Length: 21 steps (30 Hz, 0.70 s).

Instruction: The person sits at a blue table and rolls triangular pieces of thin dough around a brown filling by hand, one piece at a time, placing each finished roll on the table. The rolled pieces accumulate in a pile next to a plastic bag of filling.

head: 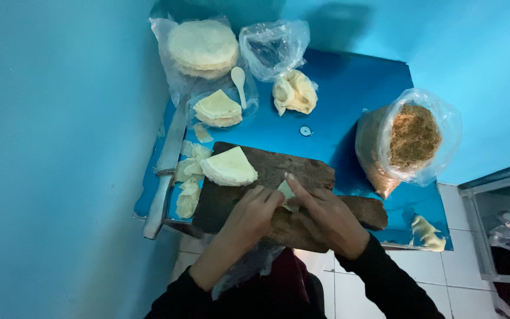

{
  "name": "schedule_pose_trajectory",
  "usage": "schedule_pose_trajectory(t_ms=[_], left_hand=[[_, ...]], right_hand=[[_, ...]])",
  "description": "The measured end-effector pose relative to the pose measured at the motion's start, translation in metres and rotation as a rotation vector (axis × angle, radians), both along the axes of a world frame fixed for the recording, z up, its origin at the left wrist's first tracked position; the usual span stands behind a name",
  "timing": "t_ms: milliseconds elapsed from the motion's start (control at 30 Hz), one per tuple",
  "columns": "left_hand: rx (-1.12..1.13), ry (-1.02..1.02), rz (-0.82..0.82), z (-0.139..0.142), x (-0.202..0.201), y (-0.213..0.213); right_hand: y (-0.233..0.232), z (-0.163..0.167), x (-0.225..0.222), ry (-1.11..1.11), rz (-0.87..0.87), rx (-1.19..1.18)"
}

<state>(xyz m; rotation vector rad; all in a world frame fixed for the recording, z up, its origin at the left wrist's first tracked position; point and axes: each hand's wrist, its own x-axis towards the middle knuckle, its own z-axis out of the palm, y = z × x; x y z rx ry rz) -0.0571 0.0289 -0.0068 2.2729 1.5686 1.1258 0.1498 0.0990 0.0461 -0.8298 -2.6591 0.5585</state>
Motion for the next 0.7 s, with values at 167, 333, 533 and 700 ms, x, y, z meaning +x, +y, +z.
schedule_pose_trajectory(t_ms=[167, 333, 533, 700], left_hand=[[0.033, 0.033, 0.071, 0.004, 0.016, 0.012], [0.040, 0.142, 0.100, 0.001, 0.029, 0.015], [0.114, 0.217, 0.064, -0.004, 0.012, 0.016], [-0.193, 0.022, 0.044, -0.005, 0.002, 0.044]], right_hand=[[0.030, 0.001, -0.003, -0.002, -0.004, -0.241], [0.038, -0.007, 0.008, 0.084, 0.098, -0.060], [0.022, -0.024, 0.008, 0.047, 0.117, 0.287], [0.037, -0.016, -0.006, 0.082, 0.023, -0.011]])
